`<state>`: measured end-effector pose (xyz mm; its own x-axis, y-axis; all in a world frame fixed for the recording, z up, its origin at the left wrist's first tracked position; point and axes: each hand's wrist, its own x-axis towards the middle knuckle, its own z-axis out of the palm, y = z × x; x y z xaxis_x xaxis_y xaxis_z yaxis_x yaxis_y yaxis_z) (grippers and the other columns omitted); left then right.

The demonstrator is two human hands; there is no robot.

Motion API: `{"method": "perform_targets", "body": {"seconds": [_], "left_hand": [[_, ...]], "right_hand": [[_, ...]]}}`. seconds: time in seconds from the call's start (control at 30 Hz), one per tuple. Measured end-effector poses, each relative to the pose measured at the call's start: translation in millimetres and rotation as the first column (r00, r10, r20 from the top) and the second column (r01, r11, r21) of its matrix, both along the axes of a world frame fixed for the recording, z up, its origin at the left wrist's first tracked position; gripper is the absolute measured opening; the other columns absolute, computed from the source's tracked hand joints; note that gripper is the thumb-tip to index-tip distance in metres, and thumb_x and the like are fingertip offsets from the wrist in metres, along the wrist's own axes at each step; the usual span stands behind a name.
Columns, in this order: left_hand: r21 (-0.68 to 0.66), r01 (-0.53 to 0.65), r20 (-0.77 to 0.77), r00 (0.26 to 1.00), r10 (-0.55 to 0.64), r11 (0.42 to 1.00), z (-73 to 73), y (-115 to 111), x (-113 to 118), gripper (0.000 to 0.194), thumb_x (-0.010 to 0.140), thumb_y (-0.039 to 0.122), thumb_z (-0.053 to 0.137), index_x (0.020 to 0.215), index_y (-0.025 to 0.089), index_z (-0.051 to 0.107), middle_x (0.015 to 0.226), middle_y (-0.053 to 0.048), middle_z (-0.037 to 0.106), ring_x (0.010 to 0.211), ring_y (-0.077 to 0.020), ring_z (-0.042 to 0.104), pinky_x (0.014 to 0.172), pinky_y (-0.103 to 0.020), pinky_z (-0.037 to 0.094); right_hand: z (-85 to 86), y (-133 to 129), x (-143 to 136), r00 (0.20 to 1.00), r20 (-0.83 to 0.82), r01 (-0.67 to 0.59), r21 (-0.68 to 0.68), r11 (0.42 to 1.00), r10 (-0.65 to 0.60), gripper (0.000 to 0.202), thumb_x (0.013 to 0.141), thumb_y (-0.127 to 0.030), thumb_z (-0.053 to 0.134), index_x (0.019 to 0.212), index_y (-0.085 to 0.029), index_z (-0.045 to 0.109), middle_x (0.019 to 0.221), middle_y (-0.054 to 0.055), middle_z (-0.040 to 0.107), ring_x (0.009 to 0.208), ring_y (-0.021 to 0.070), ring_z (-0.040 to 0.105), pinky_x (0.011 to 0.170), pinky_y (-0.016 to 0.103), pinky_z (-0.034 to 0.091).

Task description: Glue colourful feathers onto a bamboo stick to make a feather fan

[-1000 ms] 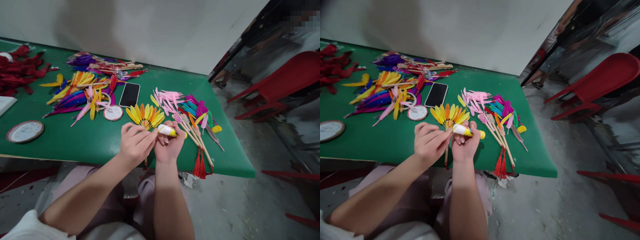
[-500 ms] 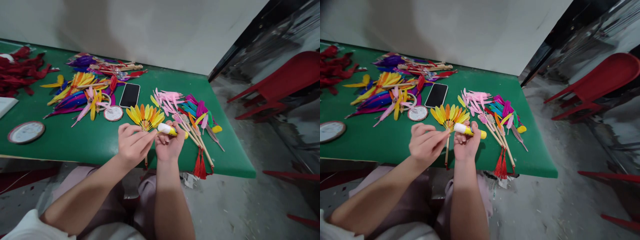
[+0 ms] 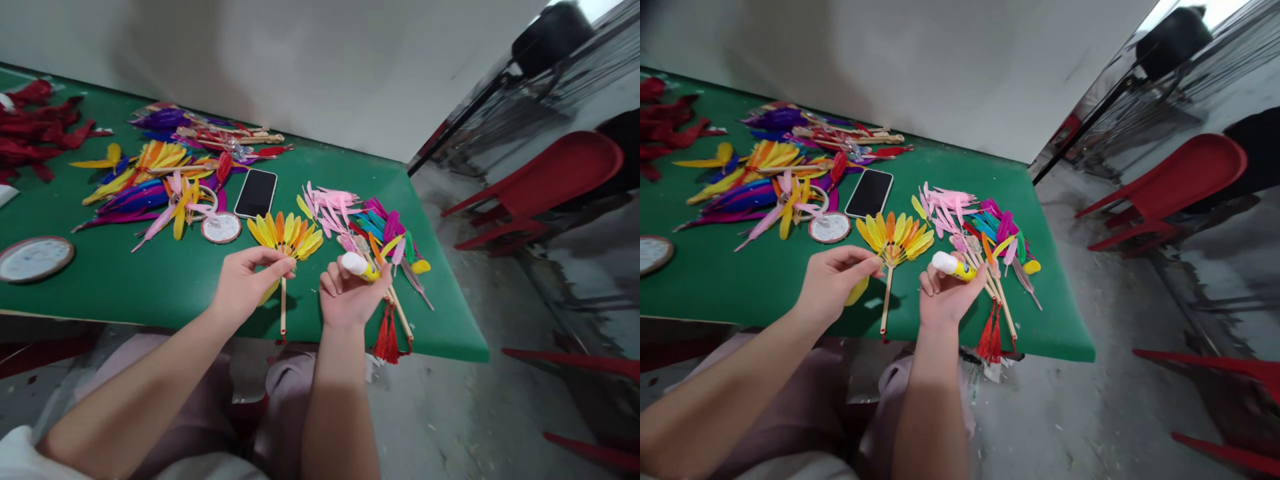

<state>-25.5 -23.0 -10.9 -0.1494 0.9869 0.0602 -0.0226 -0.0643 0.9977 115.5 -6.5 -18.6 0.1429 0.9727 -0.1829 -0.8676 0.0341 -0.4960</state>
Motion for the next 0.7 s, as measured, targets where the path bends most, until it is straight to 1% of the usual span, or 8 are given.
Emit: {"method": "perform_targets", "body": {"seconds": [0.1,0.23,0.33,0.4,0.47,0.57,0.63,0.7], "left_hand": [[-0.015,0.012,-0.029,1.0,-0.013,1.0,-0.5,3.7,-4.5,0.01,0.067,0.026,0.063,0.066,0.016,0.06,0.052,0.004,0.059,0.049,-0.007,0.055,0.052,-0.018,0.045],[-0.029,0.029,-0.19,0.981,-0.034,0.999,-3.9,13.6,-18.3,0.012,0.072,0.029,0.058,0.072,0.017,0.058,0.049,0.006,0.051,0.037,-0.0041,0.044,0.039,-0.016,0.036],[0.021,0.015,-0.35,0.937,-0.007,1.0,-7.5,22.3,-32.9,0.016,0.075,0.032,0.055,0.081,0.018,0.061,0.067,0.002,0.061,0.053,-0.0068,0.053,0.051,-0.018,0.043],[0.048,0.041,-0.423,0.906,-0.017,0.998,-9.8,27.1,-42.2,0.018,0.077,0.03,0.053,0.089,0.019,0.061,0.084,0.0,0.064,0.07,-0.01,0.058,0.066,-0.021,0.046],[0.04,0.092,-0.466,0.883,-0.063,0.995,-12.2,30.5,-49.8,0.021,0.078,0.028,0.051,0.095,0.02,0.06,0.092,-0.001,0.064,0.078,-0.0117,0.059,0.073,-0.023,0.046],[0.04,0.142,-0.542,0.834,-0.098,0.989,-15.8,33.1,-57.6,0.022,0.078,0.03,0.051,0.096,0.019,0.06,0.092,-0.001,0.066,0.079,-0.0129,0.06,0.074,-0.024,0.046],[0.068,0.162,-0.623,0.777,-0.085,0.984,-17.7,33.6,-60.5,0.022,0.079,0.032,0.05,0.093,0.02,0.062,0.089,-0.001,0.067,0.079,-0.0137,0.061,0.075,-0.025,0.046],[0.101,0.188,-0.689,0.722,-0.068,0.977,-19.1,33.4,-62.0,0.021,0.08,0.031,0.049,0.092,0.02,0.063,0.09,-0.001,0.067,0.081,-0.0145,0.061,0.077,-0.026,0.045]], "right_hand": [[-1.1,1.3,1.5,0.999,0.05,-0.012,-0.028,1.0,0.014,0.039,0.076,-0.054,0.04,0.062,-0.019,0.048,0.038,-0.008,0.033,0.032,0.0044,0.026,0.029,0.015,0.016],[-1.8,2.4,3.2,0.991,0.127,0.048,-0.121,0.991,-0.033,0.028,0.076,-0.044,0.047,0.072,-0.017,0.054,0.056,-0.003,0.056,0.042,0.004,0.046,0.035,0.014,0.032],[-2.1,1.4,5.0,0.982,0.191,0.021,-0.106,0.994,0.0,0.017,0.074,-0.028,0.051,0.089,-0.022,0.056,0.08,-0.002,0.065,0.061,0.0061,0.058,0.047,0.016,0.042],[-2.8,0.7,6.0,0.972,0.234,-0.001,-0.015,1.0,0.005,0.022,0.072,-0.022,0.053,0.094,-0.025,0.055,0.09,-0.002,0.064,0.076,0.0078,0.06,0.06,0.02,0.047],[-4.3,1.0,6.6,0.948,0.318,0.006,0.09,0.996,-0.035,0.025,0.071,-0.021,0.055,0.095,-0.026,0.055,0.098,-0.001,0.063,0.09,0.0106,0.058,0.074,0.027,0.047],[-8.7,3.8,8.2,0.829,0.539,0.069,0.173,0.982,-0.153,0.033,0.069,-0.024,0.061,0.101,-0.023,0.053,0.106,0.003,0.061,0.099,0.0147,0.056,0.086,0.033,0.041],[-12.4,6.3,10.2,0.678,0.707,0.124,0.162,0.979,-0.203,0.043,0.067,-0.025,0.064,0.107,-0.021,0.051,0.105,0.006,0.061,0.099,0.0165,0.056,0.085,0.033,0.041],[-15.6,8.3,12.7,0.49,0.846,0.188,0.131,0.973,-0.209,0.05,0.066,-0.026,0.064,0.113,-0.018,0.048,0.105,0.008,0.061,0.096,0.0177,0.057,0.079,0.032,0.043]]}}
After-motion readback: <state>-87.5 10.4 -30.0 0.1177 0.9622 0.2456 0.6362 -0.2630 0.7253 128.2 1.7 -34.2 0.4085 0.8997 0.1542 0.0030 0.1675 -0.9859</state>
